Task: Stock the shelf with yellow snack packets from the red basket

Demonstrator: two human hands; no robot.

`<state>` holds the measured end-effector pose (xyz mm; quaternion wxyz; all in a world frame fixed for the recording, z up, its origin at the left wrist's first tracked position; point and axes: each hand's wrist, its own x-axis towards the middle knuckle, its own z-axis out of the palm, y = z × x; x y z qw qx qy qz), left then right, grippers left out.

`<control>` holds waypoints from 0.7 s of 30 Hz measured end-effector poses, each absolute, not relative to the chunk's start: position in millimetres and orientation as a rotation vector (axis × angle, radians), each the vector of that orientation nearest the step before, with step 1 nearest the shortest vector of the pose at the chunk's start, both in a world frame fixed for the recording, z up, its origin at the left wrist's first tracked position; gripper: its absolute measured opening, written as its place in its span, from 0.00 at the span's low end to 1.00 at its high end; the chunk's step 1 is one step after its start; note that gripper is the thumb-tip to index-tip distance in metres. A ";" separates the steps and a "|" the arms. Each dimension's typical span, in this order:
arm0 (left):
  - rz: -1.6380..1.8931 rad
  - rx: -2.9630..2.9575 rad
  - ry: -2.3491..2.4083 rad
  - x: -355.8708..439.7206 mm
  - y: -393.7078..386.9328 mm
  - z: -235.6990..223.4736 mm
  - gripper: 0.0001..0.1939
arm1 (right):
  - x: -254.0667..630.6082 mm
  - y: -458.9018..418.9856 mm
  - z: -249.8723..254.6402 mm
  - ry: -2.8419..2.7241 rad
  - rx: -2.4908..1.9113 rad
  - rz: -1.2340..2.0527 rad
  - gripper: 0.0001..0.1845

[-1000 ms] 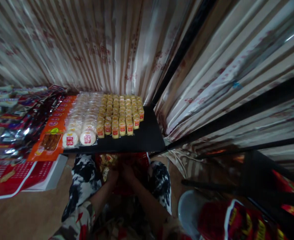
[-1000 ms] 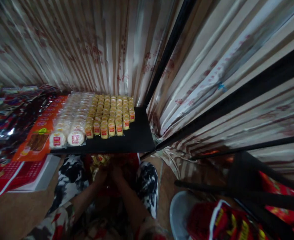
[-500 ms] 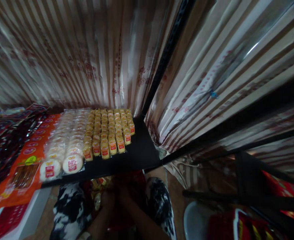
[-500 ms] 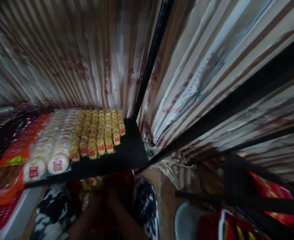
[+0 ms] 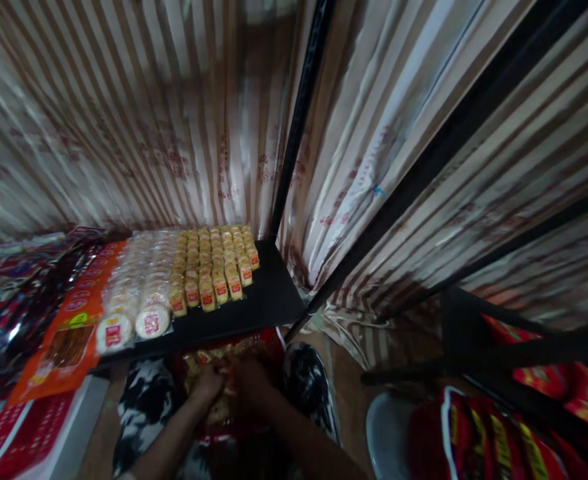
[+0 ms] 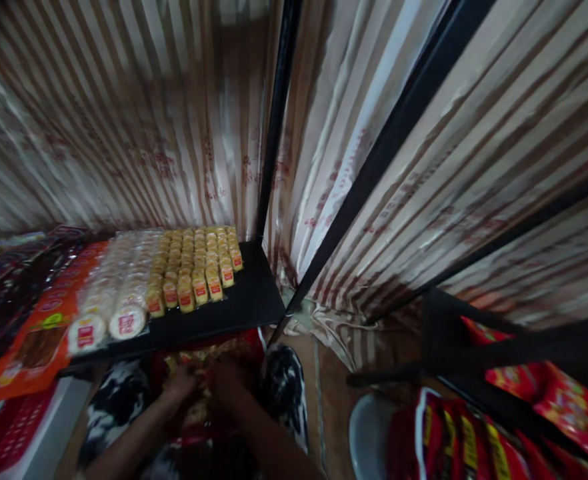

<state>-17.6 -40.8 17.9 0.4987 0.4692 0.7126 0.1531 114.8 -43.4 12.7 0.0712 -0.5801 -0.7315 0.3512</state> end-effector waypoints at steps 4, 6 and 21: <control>0.541 1.195 1.406 -26.3 -32.1 50.7 0.22 | 132.5 -39.0 48.5 -2.189 -1.546 1.047 0.32; 0.606 1.205 1.339 -26.9 -25.0 68.4 0.23 | 139.6 -35.4 63.4 -2.101 -1.549 1.117 0.36; 1.113 0.962 1.255 25.8 7.6 121.2 0.18 | 181.2 6.2 80.0 -1.459 -1.442 1.037 0.15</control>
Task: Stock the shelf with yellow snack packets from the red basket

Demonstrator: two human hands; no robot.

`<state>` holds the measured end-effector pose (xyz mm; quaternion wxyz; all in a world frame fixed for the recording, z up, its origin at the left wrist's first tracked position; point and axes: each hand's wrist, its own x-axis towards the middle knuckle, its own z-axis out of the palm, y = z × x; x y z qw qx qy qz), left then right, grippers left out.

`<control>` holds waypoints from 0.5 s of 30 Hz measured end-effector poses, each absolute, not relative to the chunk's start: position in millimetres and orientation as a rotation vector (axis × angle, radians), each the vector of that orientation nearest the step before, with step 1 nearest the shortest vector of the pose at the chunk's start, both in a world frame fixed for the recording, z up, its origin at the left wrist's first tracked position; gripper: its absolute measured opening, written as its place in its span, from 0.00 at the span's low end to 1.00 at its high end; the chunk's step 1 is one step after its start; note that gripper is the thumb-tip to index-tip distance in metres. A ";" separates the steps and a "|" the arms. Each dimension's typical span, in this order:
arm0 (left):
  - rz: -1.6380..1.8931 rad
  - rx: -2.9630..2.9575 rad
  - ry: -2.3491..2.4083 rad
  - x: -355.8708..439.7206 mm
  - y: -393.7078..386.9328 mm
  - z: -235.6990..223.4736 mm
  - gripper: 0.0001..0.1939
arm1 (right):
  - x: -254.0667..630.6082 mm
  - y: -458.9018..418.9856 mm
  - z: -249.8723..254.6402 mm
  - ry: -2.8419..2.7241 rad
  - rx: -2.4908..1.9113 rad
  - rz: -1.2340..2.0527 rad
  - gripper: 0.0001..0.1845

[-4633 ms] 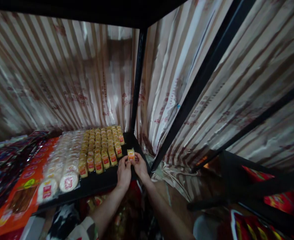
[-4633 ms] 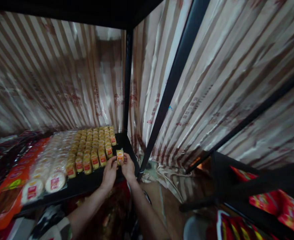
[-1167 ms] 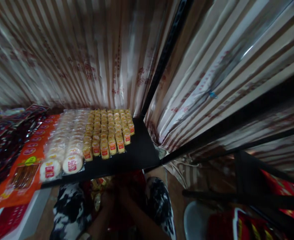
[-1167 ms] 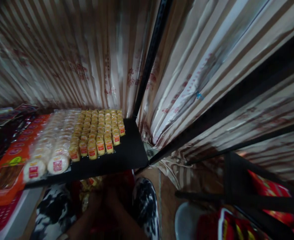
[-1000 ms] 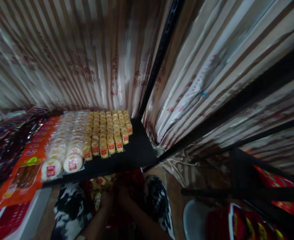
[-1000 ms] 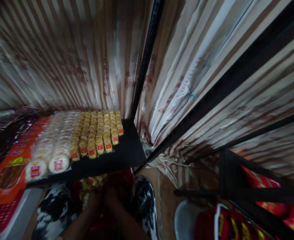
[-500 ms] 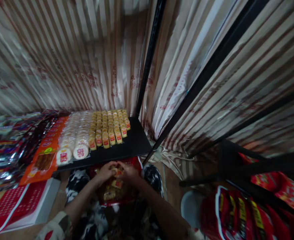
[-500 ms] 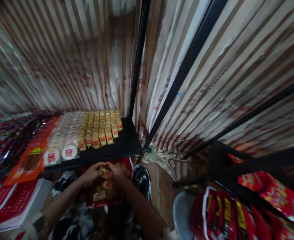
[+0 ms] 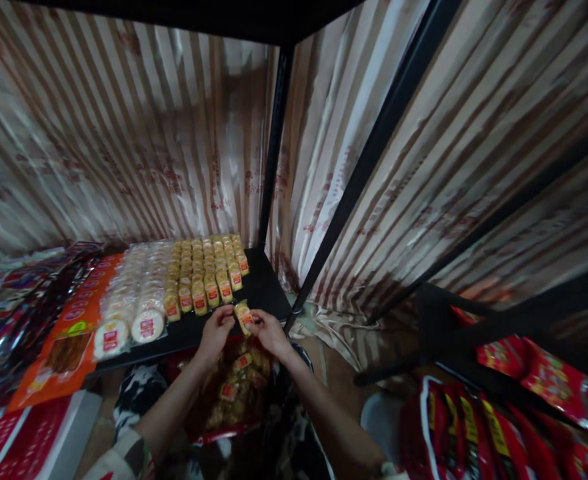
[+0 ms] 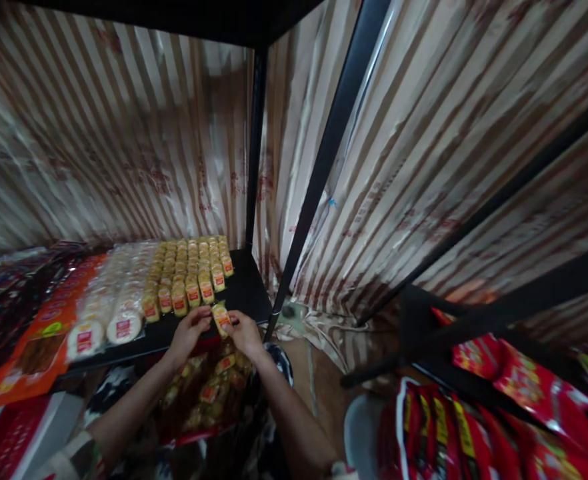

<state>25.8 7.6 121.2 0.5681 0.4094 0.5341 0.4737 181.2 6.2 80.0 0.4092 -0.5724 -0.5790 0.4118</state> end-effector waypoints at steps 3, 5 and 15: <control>1.140 0.999 1.311 43.1 12.0 115.0 0.18 | 188.0 21.2 76.0 -1.380 -1.517 0.968 0.16; 1.158 0.996 1.325 56.0 16.7 111.5 0.19 | 192.5 33.0 74.4 -1.321 -1.556 0.929 0.17; 1.105 0.941 1.278 108.9 70.7 95.8 0.22 | 204.5 109.9 65.3 -1.209 -1.608 0.758 0.17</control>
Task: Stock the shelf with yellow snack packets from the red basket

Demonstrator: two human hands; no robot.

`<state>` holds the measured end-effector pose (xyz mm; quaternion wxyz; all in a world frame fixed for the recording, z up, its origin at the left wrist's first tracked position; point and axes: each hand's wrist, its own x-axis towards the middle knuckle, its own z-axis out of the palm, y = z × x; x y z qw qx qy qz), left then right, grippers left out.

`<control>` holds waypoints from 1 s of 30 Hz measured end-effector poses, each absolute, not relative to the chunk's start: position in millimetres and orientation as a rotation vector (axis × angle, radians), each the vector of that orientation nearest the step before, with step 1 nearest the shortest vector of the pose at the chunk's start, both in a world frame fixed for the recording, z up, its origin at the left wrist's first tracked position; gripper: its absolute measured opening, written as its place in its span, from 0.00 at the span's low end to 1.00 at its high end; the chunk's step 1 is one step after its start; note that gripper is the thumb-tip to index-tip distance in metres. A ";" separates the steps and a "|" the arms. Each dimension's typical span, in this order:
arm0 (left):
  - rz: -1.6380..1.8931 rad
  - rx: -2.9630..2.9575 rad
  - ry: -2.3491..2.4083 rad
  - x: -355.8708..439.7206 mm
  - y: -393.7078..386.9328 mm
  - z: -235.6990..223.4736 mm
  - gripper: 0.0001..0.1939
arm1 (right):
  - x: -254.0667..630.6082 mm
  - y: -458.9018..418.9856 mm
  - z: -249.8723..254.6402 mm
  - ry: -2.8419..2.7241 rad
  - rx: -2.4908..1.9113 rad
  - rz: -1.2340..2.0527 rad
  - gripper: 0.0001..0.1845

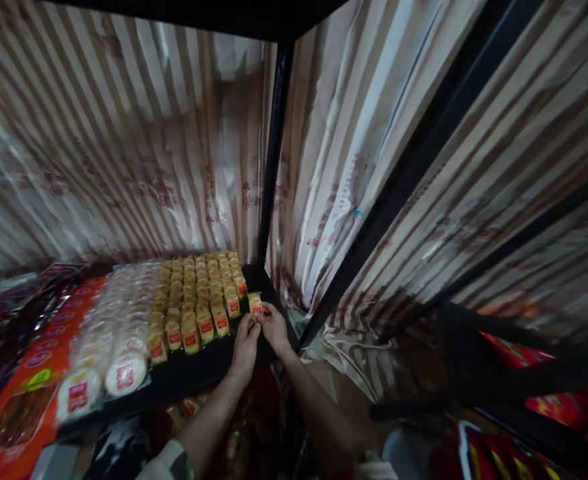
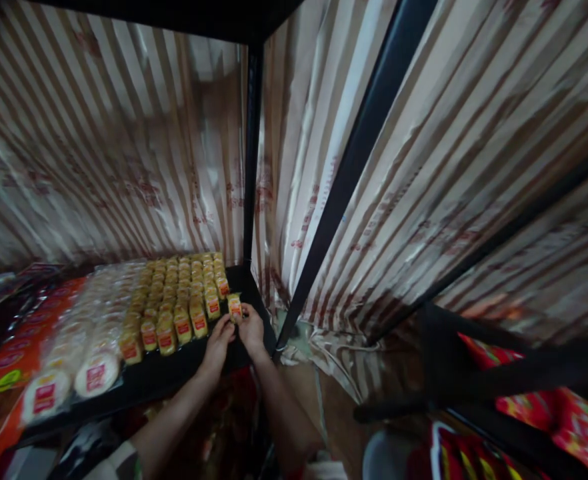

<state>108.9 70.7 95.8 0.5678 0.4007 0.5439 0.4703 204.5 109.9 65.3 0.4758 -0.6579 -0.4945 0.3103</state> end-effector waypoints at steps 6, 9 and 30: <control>1.146 0.916 1.261 120.0 93.1 91.6 0.25 | 200.9 144.9 62.7 -1.243 -1.630 0.766 0.18; 1.142 0.890 1.242 122.4 97.9 95.0 0.28 | 197.6 155.6 61.8 -1.267 -1.602 0.820 0.17; 1.061 0.906 1.318 117.3 105.3 85.3 0.29 | 186.1 155.1 57.5 -1.352 -1.563 0.801 0.14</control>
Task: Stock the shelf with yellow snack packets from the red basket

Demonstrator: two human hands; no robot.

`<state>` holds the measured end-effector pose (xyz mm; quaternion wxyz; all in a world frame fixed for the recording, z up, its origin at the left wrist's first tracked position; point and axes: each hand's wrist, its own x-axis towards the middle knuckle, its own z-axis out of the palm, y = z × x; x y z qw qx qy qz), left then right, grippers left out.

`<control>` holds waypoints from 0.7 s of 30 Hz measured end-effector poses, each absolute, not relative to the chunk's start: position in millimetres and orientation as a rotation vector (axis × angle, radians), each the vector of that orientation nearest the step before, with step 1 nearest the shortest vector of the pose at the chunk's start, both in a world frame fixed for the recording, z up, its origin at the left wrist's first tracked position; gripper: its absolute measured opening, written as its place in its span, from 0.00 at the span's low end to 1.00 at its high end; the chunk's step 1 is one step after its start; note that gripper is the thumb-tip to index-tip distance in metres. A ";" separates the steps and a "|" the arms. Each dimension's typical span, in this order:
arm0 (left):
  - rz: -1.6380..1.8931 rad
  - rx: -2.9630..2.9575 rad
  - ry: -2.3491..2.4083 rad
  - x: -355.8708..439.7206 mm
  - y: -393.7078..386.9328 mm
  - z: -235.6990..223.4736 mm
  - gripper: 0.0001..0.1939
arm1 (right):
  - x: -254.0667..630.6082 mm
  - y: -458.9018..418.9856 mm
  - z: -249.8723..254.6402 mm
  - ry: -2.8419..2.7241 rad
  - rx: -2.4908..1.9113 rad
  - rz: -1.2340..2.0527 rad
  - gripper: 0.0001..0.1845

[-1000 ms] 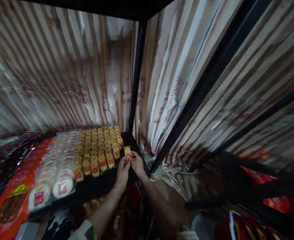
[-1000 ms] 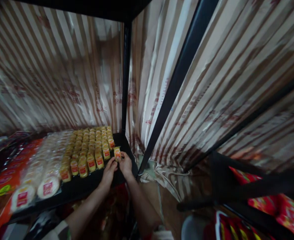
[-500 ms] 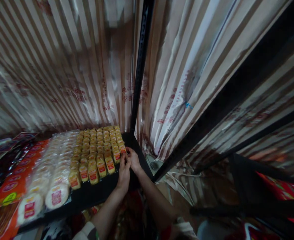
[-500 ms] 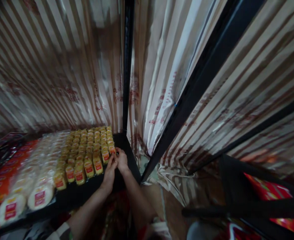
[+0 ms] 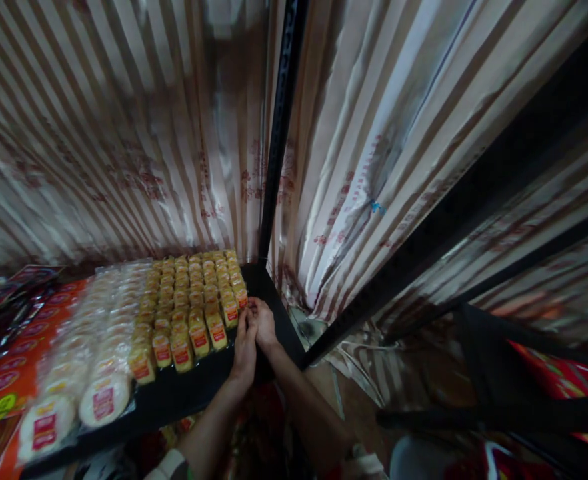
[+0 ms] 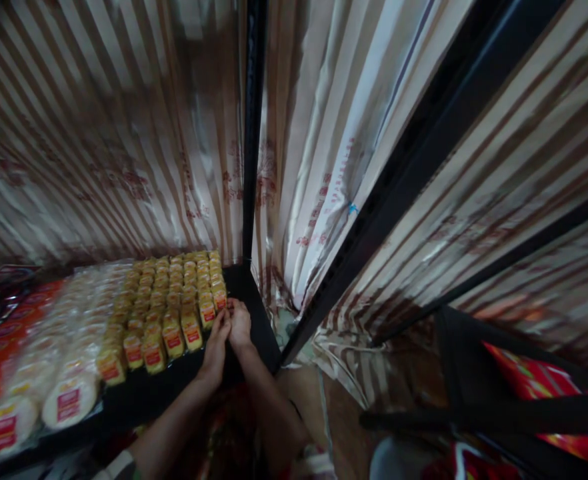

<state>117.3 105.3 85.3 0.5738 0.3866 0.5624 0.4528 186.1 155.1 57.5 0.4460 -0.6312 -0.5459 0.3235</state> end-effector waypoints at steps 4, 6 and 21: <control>1.035 0.895 1.317 115.8 102.7 91.2 0.29 | 186.6 150.9 60.2 -1.355 -1.572 0.808 0.19; 1.040 0.903 1.323 116.2 98.9 93.3 0.28 | 187.2 145.0 63.4 -1.348 -1.625 0.744 0.21; 1.110 1.410 1.395 72.5 -40.1 71.6 0.18 | 163.3 -10.9 63.1 -1.556 -1.490 0.548 0.16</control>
